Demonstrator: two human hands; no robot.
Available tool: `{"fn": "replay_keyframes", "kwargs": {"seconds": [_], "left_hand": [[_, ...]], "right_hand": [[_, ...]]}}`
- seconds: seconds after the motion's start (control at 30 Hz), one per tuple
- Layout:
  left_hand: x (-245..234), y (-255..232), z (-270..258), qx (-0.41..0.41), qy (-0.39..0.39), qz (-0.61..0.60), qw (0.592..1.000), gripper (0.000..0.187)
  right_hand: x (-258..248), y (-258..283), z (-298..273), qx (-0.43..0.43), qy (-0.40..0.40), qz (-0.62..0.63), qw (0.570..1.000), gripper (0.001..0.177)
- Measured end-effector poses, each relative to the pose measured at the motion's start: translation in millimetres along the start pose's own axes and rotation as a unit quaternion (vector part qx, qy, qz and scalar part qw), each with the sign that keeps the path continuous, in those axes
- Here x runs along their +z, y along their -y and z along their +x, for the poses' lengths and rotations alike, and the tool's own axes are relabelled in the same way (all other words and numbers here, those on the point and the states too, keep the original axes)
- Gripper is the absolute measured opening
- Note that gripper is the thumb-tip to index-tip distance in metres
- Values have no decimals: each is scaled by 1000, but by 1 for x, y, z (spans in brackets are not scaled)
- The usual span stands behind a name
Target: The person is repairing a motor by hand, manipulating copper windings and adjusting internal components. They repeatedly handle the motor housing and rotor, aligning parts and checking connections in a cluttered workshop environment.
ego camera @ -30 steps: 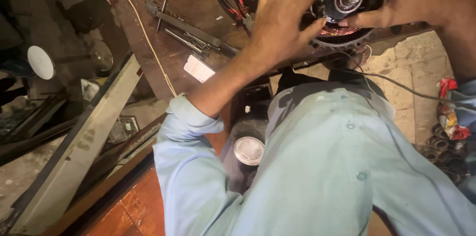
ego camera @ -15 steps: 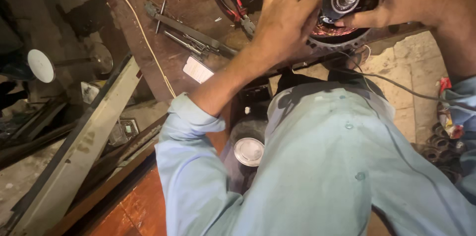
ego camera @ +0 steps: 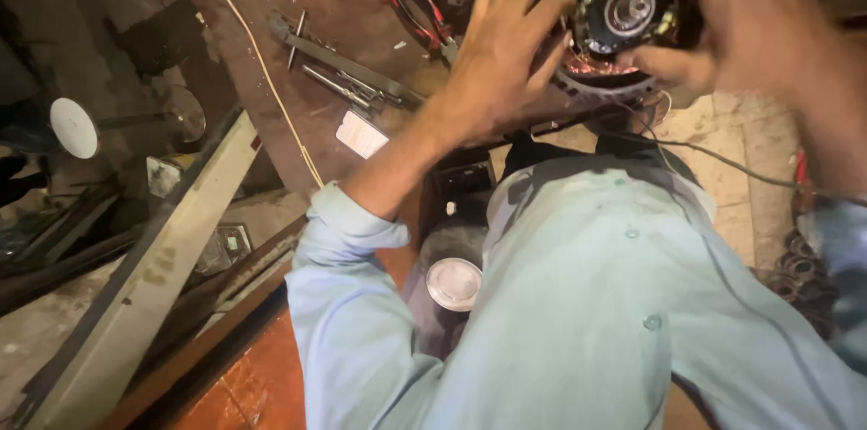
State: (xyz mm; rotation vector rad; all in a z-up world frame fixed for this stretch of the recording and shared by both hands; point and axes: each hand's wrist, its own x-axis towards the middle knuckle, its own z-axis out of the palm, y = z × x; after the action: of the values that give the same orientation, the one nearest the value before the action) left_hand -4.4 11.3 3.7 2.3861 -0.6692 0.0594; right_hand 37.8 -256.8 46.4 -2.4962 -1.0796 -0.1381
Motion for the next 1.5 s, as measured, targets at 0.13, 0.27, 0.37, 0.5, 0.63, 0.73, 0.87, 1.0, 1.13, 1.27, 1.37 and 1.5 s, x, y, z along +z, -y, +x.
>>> {"fn": "replay_keyframes", "kwargs": {"seconds": [0.13, 0.27, 0.37, 0.5, 0.63, 0.73, 0.87, 1.0, 1.13, 1.27, 1.37, 1.5], "left_hand": [[-7, 7, -1, 21, -6, -35, 999, 37], [-11, 8, 3, 37, 5, -34, 999, 35], [-21, 6, 7, 48, 27, -26, 998, 36], [-25, 10, 14, 84, 39, -16, 996, 35], [-23, 15, 20, 108, 42, -15, 993, 34], [-20, 15, 23, 120, 40, -19, 992, 30], [-16, 12, 23, 114, 58, -35, 991, 30], [-12, 11, 28, 74, 65, -69, 993, 27], [-9, 12, 31, 46, 67, -86, 993, 19], [-6, 14, 35, 46, 68, -87, 993, 19], [-3, 12, 32, 75, 32, -54, 995, 20], [2, 10, 30, 91, -9, -40, 995, 18]], "right_hand": [[6, 54, -31, 76, -158, 75, 982, 21], [28, 86, -33, 185, -71, 114, 973, 21], [33, 97, -14, 323, 39, 111, 939, 32], [32, 104, 3, 397, 120, 84, 906, 36], [37, 110, 7, 472, 93, 145, 864, 37], [44, 114, 7, 526, 17, 199, 826, 37], [51, 120, 7, 600, -45, 290, 744, 30], [54, 122, 8, 588, -103, 315, 738, 28], [56, 123, 9, 614, -114, 372, 687, 31], [56, 122, 10, 601, -104, 345, 713, 31], [56, 121, 7, 580, -112, 338, 733, 28], [58, 116, 4, 607, -94, 426, 664, 25]]}}
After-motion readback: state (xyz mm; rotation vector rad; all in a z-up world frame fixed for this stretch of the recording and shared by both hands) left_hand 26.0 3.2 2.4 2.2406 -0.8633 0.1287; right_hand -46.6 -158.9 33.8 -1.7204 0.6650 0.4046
